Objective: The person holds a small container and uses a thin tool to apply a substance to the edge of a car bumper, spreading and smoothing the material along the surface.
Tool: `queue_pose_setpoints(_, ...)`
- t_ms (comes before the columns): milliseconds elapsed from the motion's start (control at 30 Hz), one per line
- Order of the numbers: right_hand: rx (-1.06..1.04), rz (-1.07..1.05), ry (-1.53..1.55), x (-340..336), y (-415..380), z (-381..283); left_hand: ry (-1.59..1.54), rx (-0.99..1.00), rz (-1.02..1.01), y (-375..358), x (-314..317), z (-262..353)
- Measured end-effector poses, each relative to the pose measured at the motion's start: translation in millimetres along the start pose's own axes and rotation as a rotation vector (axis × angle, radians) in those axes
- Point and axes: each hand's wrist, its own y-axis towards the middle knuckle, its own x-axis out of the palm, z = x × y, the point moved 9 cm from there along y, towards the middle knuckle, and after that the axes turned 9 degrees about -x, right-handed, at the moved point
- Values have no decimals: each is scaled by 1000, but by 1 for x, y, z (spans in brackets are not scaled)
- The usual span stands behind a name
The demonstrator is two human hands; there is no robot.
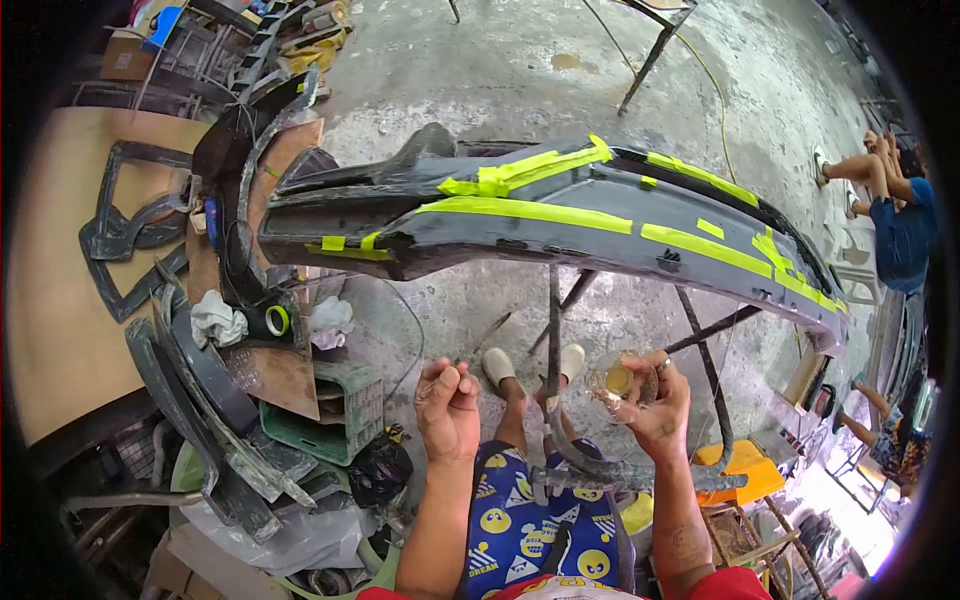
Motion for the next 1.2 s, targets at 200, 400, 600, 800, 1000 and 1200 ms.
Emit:
queue_pose_setpoints(200, 88, -25, -17, 43, -10, 4, -11, -21, 83, -4, -45, 34)
queue_pose_setpoints(400, 48, -76, -27, 79, -12, -2, 15, -4, 128, -4, -104, 58)
queue_pose_setpoints(600, 77, -134, -50, 111, -11, -9, 23, -29, 210, -9, -173, 66)
queue_pose_setpoints(800, 86, -196, -48, 135, -7, -14, -174, -247, 185, -7, -230, 32)
queue_pose_setpoints(1000, 7, -195, -122, 141, -6, -25, -170, -216, 187, -8, -193, 28)
queue_pose_setpoints(1200, 49, -183, -147, 125, -14, -12, 127, -49, -1, 1, -101, 56)
